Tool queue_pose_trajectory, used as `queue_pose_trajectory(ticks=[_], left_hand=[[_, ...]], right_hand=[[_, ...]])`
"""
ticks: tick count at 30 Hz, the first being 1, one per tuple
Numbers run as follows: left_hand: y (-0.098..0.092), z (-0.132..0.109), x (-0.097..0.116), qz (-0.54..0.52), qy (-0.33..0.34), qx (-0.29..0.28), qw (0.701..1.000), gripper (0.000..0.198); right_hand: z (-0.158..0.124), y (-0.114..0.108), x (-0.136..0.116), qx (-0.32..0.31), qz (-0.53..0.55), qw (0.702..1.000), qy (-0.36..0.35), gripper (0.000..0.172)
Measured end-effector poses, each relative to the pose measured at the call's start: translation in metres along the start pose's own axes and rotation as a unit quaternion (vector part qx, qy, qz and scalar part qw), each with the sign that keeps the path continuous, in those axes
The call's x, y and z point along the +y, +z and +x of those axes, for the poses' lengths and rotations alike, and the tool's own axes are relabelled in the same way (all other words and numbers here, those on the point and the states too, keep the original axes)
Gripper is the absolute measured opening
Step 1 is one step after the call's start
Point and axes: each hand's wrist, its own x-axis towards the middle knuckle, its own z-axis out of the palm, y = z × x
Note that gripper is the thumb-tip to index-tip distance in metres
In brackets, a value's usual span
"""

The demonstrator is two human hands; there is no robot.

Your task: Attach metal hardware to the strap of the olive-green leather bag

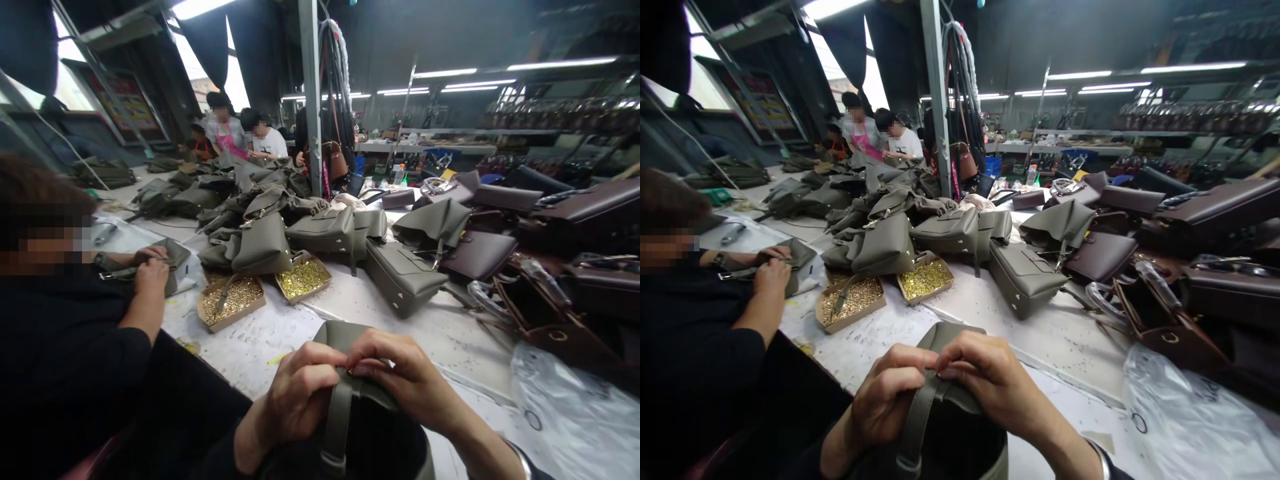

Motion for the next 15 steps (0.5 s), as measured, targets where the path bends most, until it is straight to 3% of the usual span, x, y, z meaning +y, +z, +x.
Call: queue_pose_trajectory(ticks=[15], left_hand=[[0.017,0.012,0.001,-0.013,0.018,-0.028,0.999,0.024]], right_hand=[[-0.014,-0.013,0.005,-0.005,0.019,0.998,0.056,0.012]])
